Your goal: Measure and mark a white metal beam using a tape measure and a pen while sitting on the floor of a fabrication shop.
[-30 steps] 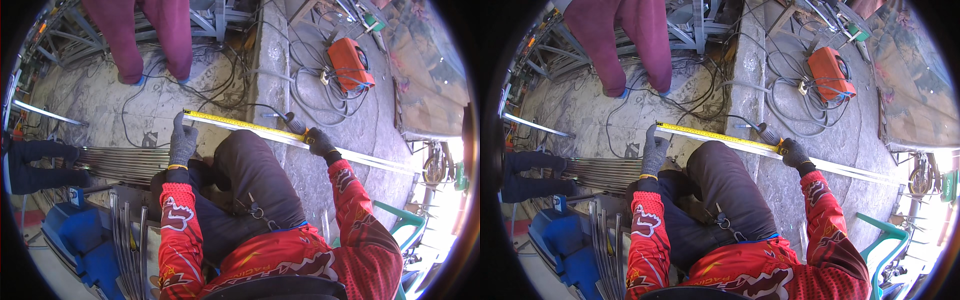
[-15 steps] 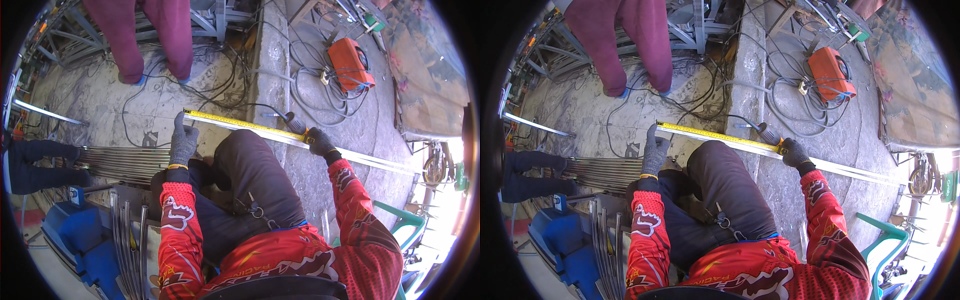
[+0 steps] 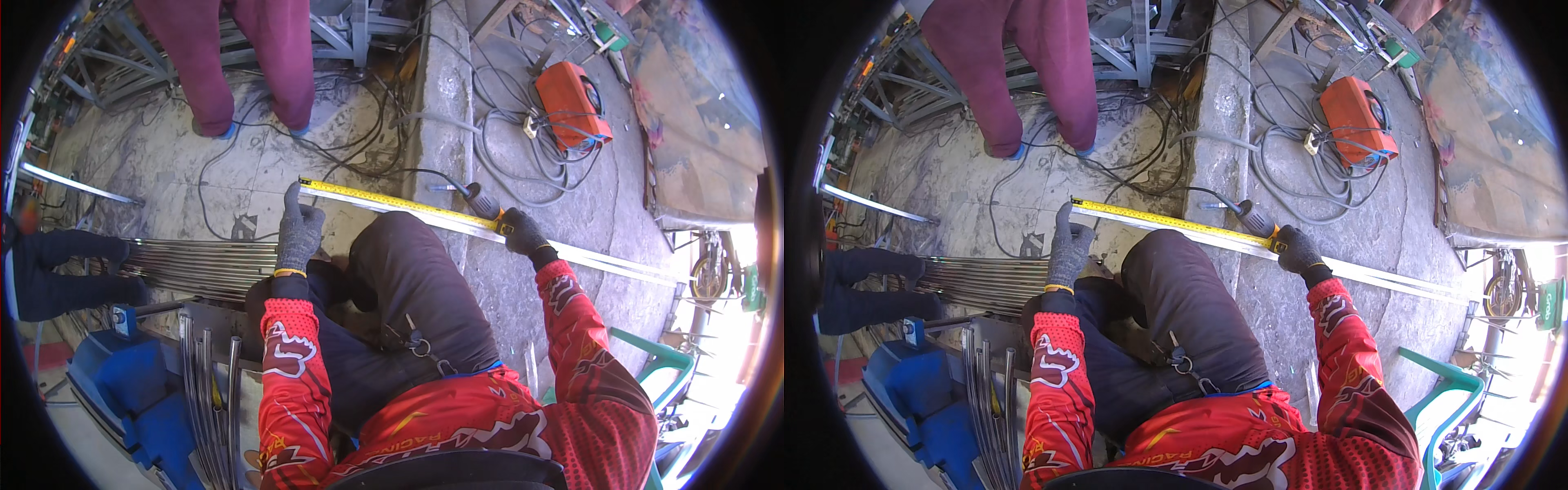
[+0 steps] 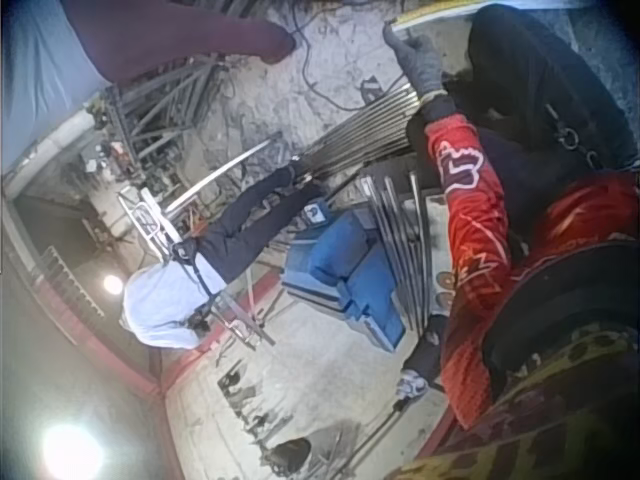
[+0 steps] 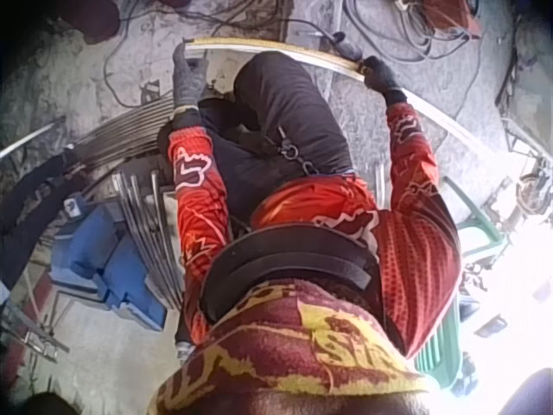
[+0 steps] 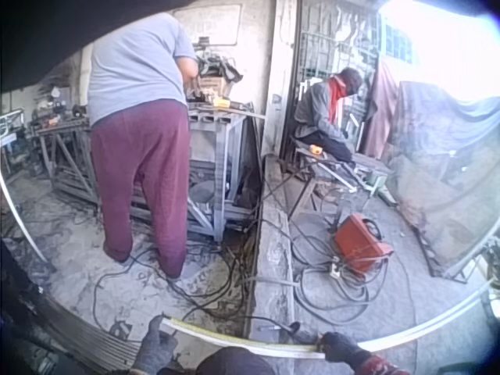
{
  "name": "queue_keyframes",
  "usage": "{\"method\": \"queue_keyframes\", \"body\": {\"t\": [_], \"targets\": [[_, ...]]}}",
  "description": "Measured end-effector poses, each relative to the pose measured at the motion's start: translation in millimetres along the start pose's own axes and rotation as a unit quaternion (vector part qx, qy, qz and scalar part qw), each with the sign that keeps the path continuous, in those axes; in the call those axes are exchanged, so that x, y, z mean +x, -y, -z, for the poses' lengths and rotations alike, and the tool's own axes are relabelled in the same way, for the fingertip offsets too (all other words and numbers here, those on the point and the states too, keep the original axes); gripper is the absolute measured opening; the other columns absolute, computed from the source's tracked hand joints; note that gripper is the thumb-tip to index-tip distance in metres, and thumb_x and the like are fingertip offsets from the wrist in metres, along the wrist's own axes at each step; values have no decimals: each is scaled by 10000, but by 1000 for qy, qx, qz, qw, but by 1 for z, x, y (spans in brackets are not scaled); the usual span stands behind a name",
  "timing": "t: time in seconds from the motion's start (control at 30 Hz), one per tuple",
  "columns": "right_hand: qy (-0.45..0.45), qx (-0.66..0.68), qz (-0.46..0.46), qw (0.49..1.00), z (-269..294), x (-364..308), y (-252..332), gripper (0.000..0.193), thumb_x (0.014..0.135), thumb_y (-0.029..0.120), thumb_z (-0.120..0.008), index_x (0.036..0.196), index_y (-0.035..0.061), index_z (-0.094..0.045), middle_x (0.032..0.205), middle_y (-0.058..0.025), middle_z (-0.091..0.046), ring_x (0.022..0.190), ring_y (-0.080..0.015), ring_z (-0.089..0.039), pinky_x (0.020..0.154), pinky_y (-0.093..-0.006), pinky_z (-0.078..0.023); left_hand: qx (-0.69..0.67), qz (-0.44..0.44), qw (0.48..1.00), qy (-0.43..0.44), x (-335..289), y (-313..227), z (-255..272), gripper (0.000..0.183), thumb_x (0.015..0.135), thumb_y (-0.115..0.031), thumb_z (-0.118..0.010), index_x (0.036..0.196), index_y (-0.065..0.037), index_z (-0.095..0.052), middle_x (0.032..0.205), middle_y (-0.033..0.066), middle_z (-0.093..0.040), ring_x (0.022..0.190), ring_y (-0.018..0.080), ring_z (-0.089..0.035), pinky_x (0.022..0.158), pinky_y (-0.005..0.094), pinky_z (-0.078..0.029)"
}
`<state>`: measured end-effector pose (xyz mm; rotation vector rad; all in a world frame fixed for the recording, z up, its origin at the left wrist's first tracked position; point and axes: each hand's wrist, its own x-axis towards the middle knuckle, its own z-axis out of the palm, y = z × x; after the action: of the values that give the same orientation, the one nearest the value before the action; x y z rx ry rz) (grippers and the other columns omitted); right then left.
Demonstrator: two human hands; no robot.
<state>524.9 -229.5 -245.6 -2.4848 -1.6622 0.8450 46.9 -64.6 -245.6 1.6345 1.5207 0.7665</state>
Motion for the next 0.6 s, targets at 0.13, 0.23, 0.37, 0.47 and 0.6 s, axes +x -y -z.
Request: {"method": "queue_keyframes", "body": {"t": [0.13,0.23,0.37,0.47,0.6], "targets": [[-4,0,1,1000,-2,2,-6,466,668,18,-711,1128,46,-642,1097,-216,-699,1070,-389,-673,911,-435,-539,4,5,1000,4,1,-4,0,703,882,-146,-639,1508,-160,-320,906,156,-665,829,303,-668,787,454,-528],[-26,8,17,999,-7,2,-9,422,671,18,-705,1087,57,-647,1045,-209,-698,1019,-395,-674,866,-444,-541,11,4,1000,0,0,-3,0,697,883,-149,-636,1506,-160,-322,905,158,-666,832,309,-670,790,458,-527],[-42,22,32,998,-8,2,-12,381,668,12,-697,1042,65,-651,995,-199,-696,970,-399,-675,824,-449,-542,-1,11,1000,4,0,-6,0,692,884,-152,-635,1503,-163,-328,904,159,-666,830,312,-671,791,461,-527],[-15,15,16,1000,-4,1,-8,448,674,21,-700,1119,50,-652,1082,-223,-697,1054,-403,-669,902,-442,-540,15,19,1000,-1,0,-5,0,695,880,-150,-639,1503,-171,-331,892,154,-661,819,307,-666,785,455,-527],[-15,24,12,1000,-1,-2,-4,432,678,18,-688,1108,48,-656,1081,-227,-695,1051,-406,-667,897,-445,-540,11,13,1000,0,1,-4,0,689,877,-148,-636,1497,-175,-337,883,150,-655,808,307,-660,784,457,-527]]}}
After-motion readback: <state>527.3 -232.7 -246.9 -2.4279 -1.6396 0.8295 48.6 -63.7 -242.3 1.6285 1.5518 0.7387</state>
